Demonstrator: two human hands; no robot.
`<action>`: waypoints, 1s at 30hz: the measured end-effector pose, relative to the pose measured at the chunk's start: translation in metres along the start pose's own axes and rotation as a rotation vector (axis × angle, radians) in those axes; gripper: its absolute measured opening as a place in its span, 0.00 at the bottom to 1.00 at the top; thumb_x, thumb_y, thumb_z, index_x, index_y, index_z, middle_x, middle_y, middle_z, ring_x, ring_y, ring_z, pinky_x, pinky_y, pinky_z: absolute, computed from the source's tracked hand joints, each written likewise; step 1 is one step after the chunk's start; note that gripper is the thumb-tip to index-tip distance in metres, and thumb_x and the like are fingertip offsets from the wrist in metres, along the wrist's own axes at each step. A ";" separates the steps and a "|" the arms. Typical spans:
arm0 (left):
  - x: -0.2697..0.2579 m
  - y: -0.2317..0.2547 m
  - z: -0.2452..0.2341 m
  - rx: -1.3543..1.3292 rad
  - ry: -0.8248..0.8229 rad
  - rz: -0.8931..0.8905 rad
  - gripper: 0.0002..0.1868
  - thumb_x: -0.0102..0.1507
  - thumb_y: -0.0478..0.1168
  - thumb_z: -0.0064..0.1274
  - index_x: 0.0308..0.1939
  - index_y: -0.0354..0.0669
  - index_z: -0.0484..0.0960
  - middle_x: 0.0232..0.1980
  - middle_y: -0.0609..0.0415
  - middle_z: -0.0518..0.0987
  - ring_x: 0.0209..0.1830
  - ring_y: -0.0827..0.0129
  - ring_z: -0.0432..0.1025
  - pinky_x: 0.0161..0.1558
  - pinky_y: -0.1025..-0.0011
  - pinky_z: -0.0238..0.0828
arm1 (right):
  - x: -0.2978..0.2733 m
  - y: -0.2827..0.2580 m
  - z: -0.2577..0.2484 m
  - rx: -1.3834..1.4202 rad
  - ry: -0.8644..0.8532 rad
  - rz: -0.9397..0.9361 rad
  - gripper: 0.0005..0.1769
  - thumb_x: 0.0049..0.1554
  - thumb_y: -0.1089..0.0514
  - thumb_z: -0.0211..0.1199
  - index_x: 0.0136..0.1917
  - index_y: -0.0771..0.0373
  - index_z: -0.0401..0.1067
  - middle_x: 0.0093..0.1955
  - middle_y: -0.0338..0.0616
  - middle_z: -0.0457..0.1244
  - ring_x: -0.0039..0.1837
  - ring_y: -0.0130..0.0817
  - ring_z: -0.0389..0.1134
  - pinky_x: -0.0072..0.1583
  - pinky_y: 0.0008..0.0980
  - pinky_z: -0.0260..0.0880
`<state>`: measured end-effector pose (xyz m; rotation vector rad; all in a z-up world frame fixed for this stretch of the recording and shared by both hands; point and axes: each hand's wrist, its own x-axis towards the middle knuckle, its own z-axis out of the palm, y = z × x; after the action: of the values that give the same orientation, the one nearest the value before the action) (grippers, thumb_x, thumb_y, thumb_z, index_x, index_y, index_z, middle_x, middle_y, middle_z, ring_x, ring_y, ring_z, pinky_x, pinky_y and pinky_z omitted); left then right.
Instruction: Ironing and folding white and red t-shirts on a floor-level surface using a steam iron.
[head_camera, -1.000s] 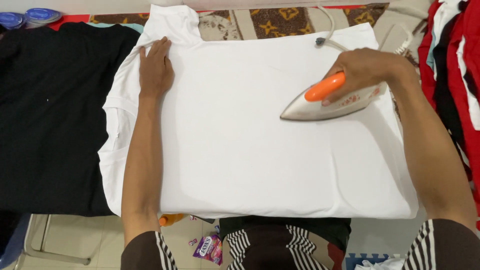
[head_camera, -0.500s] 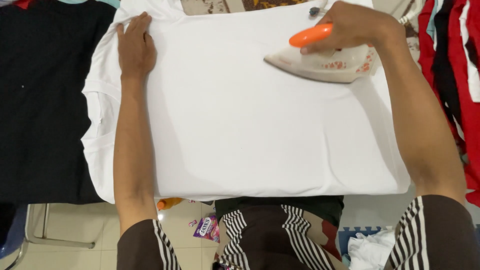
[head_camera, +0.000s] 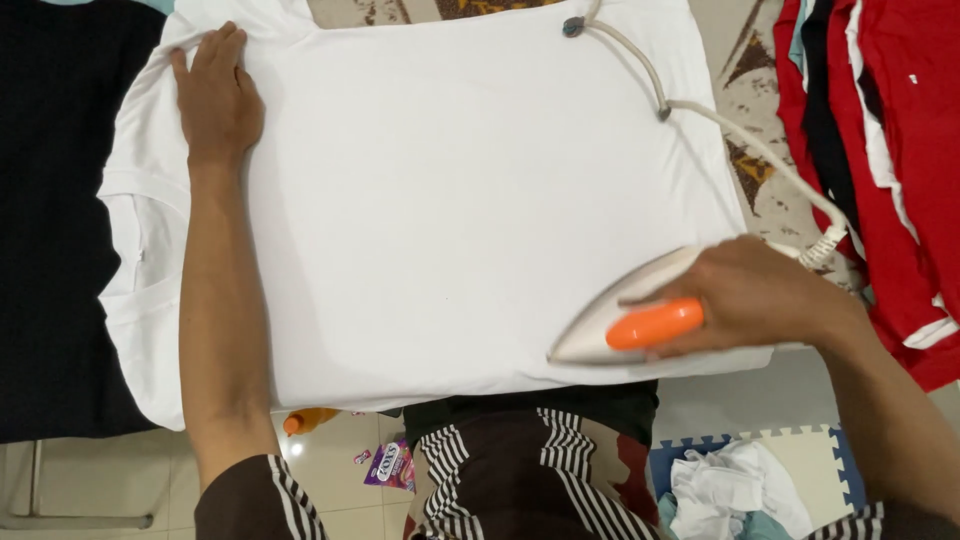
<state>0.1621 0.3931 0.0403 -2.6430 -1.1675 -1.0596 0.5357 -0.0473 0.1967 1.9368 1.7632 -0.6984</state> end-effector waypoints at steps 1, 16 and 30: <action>-0.002 0.003 0.001 -0.002 -0.001 0.003 0.24 0.65 0.21 0.43 0.63 0.30 0.82 0.68 0.44 0.79 0.70 0.52 0.67 0.71 0.51 0.43 | 0.014 0.009 0.000 0.003 0.000 0.003 0.35 0.35 0.20 0.71 0.57 0.20 0.77 0.32 0.30 0.73 0.37 0.31 0.72 0.46 0.29 0.68; 0.005 0.019 -0.017 0.011 -0.116 -0.130 0.21 0.68 0.27 0.40 0.65 0.31 0.77 0.69 0.45 0.76 0.72 0.54 0.64 0.72 0.48 0.43 | 0.204 0.074 -0.115 0.239 0.610 0.164 0.31 0.53 0.27 0.71 0.36 0.58 0.77 0.30 0.40 0.67 0.34 0.38 0.67 0.42 0.37 0.65; 0.013 0.041 -0.036 -0.081 -0.158 -0.146 0.21 0.68 0.27 0.40 0.63 0.27 0.78 0.69 0.40 0.76 0.73 0.49 0.64 0.74 0.46 0.41 | 0.145 0.118 -0.148 0.585 0.544 -0.298 0.14 0.51 0.53 0.72 0.42 0.68 0.78 0.27 0.44 0.61 0.28 0.31 0.56 0.32 0.31 0.55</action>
<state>0.1754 0.3611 0.0845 -2.7849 -1.3953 -0.9532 0.6744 0.1451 0.2191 2.4400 2.4178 -0.9331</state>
